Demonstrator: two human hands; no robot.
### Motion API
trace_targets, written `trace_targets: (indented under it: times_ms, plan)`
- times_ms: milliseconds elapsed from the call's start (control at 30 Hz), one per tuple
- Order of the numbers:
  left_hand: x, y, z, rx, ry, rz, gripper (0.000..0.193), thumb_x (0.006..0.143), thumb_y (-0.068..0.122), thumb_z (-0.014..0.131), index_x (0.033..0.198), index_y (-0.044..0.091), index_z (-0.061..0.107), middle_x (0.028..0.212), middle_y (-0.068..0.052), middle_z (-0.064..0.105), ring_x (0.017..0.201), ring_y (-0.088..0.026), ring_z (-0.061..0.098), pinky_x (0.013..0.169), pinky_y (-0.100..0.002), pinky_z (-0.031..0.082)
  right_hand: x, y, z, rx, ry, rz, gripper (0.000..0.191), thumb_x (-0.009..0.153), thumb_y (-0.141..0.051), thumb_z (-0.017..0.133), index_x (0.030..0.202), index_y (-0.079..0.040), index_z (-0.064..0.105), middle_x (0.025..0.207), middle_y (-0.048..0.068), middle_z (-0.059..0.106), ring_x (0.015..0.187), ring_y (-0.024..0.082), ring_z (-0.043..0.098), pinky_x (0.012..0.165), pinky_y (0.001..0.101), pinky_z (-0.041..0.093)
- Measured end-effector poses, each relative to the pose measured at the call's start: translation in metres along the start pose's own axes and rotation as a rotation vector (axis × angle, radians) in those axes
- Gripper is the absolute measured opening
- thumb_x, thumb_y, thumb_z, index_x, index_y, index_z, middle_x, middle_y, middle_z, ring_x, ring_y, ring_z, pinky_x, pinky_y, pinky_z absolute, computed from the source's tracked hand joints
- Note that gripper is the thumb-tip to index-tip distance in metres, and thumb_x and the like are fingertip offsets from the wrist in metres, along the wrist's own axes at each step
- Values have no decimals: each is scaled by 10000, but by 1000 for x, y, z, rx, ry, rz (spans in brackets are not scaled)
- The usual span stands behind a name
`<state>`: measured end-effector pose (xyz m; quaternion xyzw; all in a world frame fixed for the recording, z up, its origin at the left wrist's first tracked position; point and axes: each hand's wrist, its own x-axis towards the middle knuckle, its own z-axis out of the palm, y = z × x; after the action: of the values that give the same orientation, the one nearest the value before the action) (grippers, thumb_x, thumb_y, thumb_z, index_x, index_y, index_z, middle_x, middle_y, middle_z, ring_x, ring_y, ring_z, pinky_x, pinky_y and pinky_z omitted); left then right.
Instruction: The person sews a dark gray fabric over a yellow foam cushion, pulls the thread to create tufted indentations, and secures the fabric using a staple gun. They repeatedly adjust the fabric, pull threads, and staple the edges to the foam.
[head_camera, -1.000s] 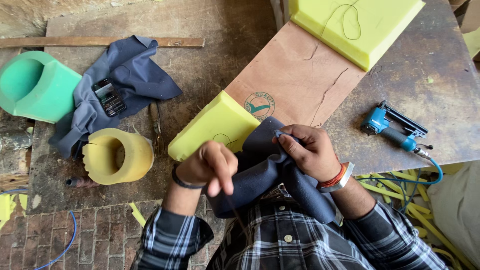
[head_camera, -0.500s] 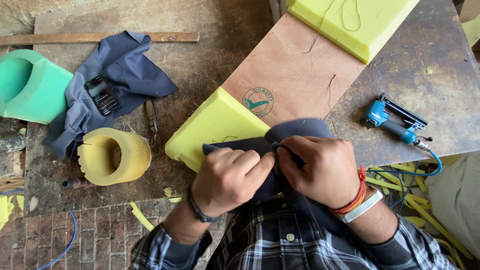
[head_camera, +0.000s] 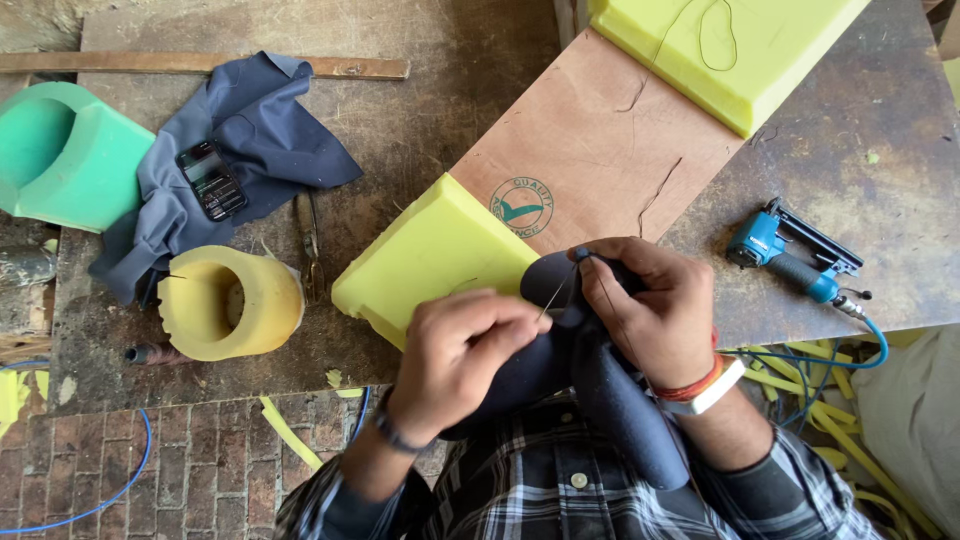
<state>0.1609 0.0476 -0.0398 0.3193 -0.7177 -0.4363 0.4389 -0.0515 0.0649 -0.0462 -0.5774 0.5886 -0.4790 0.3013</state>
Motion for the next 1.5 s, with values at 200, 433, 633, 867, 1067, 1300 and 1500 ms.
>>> trace_targets:
  times_ms: [200, 433, 633, 867, 1067, 1300, 1500]
  plan:
    - [-27, 47, -20, -51, -266, 486, 149, 974, 167, 641, 941, 55, 733, 786, -25, 702, 573, -124, 514, 525, -299, 391, 9, -4, 9, 32, -11, -29, 120, 974, -55, 688, 1030, 30, 752, 860, 65, 774, 770, 54, 668, 704, 224, 563]
    - [-40, 39, 8, -170, -593, 563, 168, 991, 130, 580, 1066, -4, 648, 930, -84, 623, 701, -206, 566, 639, -340, 453, 12, -6, 20, -55, -9, -28, 130, 960, -69, 703, 1025, 29, 759, 799, 78, 763, 711, 66, 665, 654, 234, 559]
    - [-26, 55, 7, -47, -533, 559, 248, 950, 168, 616, 1126, 0, 662, 903, -90, 571, 665, -236, 560, 627, -368, 454, 21, -1, 24, -65, 1, -36, 144, 963, -94, 708, 1036, 17, 765, 826, 92, 780, 725, 67, 692, 666, 234, 571]
    - [2, 68, 36, -82, -416, 501, 284, 995, 217, 673, 1220, 45, 651, 947, -71, 617, 753, -231, 627, 688, -355, 506, 26, 4, 32, -44, -10, -11, 161, 952, -120, 702, 1033, 1, 773, 840, 84, 791, 740, 60, 719, 686, 236, 585]
    - [12, 36, 48, 205, -167, 242, 385, 1031, 257, 709, 1349, 61, 620, 1039, -71, 664, 876, -229, 693, 775, -332, 569, 31, 15, 38, 139, -83, 202, 203, 962, -159, 674, 1055, 4, 750, 852, 49, 791, 757, 47, 686, 664, 248, 583]
    - [21, 0, 42, 590, 111, 129, 586, 874, 280, 795, 1355, -3, 615, 969, -126, 649, 864, -293, 682, 739, -379, 562, 40, 43, 37, -36, -132, 78, 187, 971, -153, 701, 1006, 17, 771, 774, 81, 766, 706, 71, 669, 671, 256, 580]
    - [16, -17, 24, 463, 111, 151, 209, 965, 79, 731, 1169, 118, 746, 931, -23, 666, 865, -171, 733, 753, -311, 597, 33, 50, 44, 260, -244, 58, 200, 964, -130, 708, 1073, 36, 736, 886, 73, 773, 817, 51, 667, 754, 252, 586]
